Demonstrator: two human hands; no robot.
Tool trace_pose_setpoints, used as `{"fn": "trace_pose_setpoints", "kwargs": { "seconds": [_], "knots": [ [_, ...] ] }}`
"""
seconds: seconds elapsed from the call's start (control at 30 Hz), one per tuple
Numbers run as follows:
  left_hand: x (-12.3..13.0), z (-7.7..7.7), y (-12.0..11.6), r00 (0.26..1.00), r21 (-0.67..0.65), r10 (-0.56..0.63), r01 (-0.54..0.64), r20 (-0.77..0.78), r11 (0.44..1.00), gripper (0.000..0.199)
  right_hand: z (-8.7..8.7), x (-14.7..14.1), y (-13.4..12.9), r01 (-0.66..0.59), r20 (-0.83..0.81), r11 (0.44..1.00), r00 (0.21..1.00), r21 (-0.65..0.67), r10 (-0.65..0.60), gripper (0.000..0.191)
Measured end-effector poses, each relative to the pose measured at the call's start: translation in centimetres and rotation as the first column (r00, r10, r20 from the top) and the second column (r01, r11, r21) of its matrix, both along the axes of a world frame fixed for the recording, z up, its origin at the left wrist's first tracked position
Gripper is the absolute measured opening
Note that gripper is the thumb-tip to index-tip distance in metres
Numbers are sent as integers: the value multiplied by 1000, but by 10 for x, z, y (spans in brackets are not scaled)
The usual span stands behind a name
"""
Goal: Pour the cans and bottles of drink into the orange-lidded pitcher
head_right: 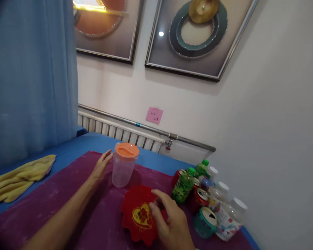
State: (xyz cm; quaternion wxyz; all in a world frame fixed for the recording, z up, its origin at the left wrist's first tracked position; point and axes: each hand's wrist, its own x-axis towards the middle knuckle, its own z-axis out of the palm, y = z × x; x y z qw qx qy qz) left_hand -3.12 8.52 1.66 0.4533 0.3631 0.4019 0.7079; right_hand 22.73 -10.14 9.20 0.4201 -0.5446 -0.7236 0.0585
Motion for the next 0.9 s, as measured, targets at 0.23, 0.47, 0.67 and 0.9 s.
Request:
{"fn": "trace_pose_setpoints", "kwargs": {
  "seconds": [0.23, 0.47, 0.67, 0.9],
  "knots": [
    [11, -31, 19, 968, 176, -234, 247, -89, 953, 120, 20, -21, 17, -146, 234, 988, 963, 44, 132, 23],
    [18, -42, 21, 866, 180, -20, 127, -499, 975, 133, 48, -71, 89, -244, 389, 965, 901, 94, 190, 25],
    [28, -41, 23, 849, 277, 102, 54, -519, 959, 132, 65, -111, 169, 27, 597, 993, 801, -119, 49, 28],
    [32, -38, 24, 887, 274, 40, 99, -461, 957, 131, 65, -123, 199, 161, 631, 945, 773, -286, 59, 24]
  ]
}}
